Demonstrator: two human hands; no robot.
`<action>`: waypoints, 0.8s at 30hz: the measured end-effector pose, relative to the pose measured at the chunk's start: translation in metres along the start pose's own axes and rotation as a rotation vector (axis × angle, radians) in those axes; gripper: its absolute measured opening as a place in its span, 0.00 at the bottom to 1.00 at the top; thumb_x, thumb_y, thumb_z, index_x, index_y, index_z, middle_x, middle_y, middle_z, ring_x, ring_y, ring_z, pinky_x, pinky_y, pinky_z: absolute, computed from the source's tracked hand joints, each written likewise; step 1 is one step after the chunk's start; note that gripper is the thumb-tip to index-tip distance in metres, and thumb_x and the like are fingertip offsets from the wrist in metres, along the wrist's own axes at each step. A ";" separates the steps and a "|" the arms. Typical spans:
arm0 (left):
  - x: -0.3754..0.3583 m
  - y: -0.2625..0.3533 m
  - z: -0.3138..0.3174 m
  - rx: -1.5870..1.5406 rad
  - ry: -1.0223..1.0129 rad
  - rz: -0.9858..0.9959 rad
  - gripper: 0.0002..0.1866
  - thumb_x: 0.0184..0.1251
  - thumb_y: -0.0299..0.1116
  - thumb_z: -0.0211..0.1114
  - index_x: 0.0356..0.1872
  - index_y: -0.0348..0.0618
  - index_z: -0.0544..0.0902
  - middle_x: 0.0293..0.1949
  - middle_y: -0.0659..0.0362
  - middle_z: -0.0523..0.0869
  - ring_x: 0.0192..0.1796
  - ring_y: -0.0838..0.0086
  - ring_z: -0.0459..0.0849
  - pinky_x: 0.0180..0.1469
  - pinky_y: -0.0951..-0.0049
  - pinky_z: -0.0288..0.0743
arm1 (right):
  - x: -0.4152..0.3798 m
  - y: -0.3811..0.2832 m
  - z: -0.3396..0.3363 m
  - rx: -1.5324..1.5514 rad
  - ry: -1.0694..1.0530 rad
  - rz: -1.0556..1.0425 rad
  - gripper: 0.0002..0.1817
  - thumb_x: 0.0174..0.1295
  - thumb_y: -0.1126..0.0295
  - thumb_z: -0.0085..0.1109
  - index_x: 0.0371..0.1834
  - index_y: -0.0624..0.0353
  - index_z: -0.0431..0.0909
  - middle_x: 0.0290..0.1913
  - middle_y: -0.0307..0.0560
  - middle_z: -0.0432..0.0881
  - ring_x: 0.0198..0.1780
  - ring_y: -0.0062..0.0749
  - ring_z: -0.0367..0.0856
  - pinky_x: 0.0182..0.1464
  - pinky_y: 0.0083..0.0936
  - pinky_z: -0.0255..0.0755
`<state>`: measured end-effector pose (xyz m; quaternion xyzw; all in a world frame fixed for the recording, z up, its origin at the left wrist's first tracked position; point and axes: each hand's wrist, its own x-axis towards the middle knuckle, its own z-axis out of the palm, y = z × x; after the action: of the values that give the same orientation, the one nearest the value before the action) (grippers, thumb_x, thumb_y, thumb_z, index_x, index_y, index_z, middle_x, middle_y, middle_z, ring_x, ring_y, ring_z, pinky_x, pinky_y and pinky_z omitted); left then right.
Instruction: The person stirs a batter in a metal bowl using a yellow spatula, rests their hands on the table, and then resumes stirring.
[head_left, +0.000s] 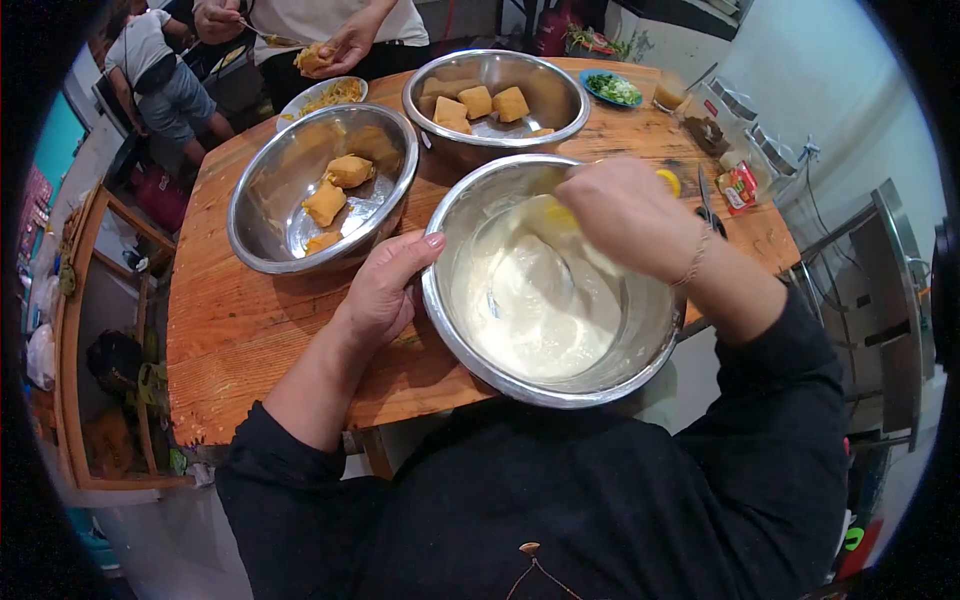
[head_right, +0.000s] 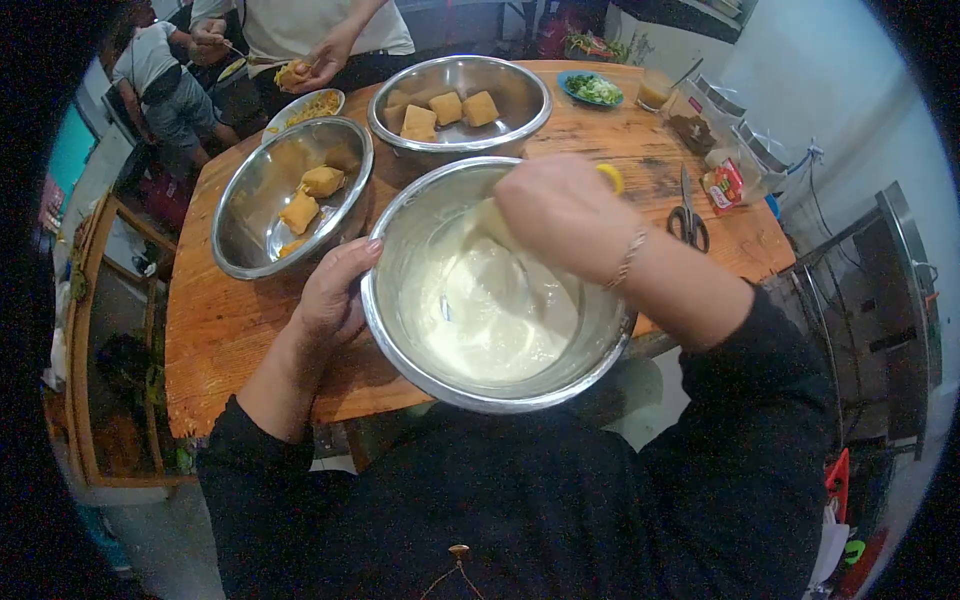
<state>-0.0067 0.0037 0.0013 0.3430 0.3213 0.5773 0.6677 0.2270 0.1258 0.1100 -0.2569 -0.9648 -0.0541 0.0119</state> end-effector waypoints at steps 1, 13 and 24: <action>0.000 0.000 0.000 -0.002 -0.001 0.001 0.22 0.78 0.37 0.55 0.59 0.25 0.75 0.51 0.44 0.86 0.51 0.66 0.88 0.59 0.67 0.81 | 0.002 -0.005 0.009 0.006 0.021 -0.051 0.08 0.56 0.75 0.56 0.32 0.61 0.86 0.30 0.57 0.84 0.38 0.52 0.86 0.42 0.43 0.78; 0.001 -0.001 -0.004 -0.005 -0.006 0.006 0.21 0.78 0.37 0.55 0.58 0.25 0.75 0.51 0.44 0.86 0.50 0.67 0.88 0.56 0.68 0.82 | 0.004 0.009 0.013 0.001 0.021 -0.068 0.10 0.57 0.74 0.55 0.33 0.60 0.87 0.33 0.56 0.85 0.39 0.52 0.86 0.43 0.44 0.78; -0.002 0.006 -0.001 -0.029 -0.095 -0.020 0.20 0.78 0.37 0.54 0.57 0.26 0.76 0.47 0.46 0.87 0.47 0.69 0.88 0.53 0.69 0.83 | -0.005 -0.018 -0.030 -0.146 0.168 -0.431 0.09 0.55 0.68 0.58 0.23 0.56 0.86 0.36 0.48 0.82 0.43 0.39 0.82 0.49 0.34 0.72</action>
<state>-0.0111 0.0019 0.0064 0.3572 0.2845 0.5582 0.6928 0.2222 0.1049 0.1377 -0.0398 -0.9866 -0.1460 0.0616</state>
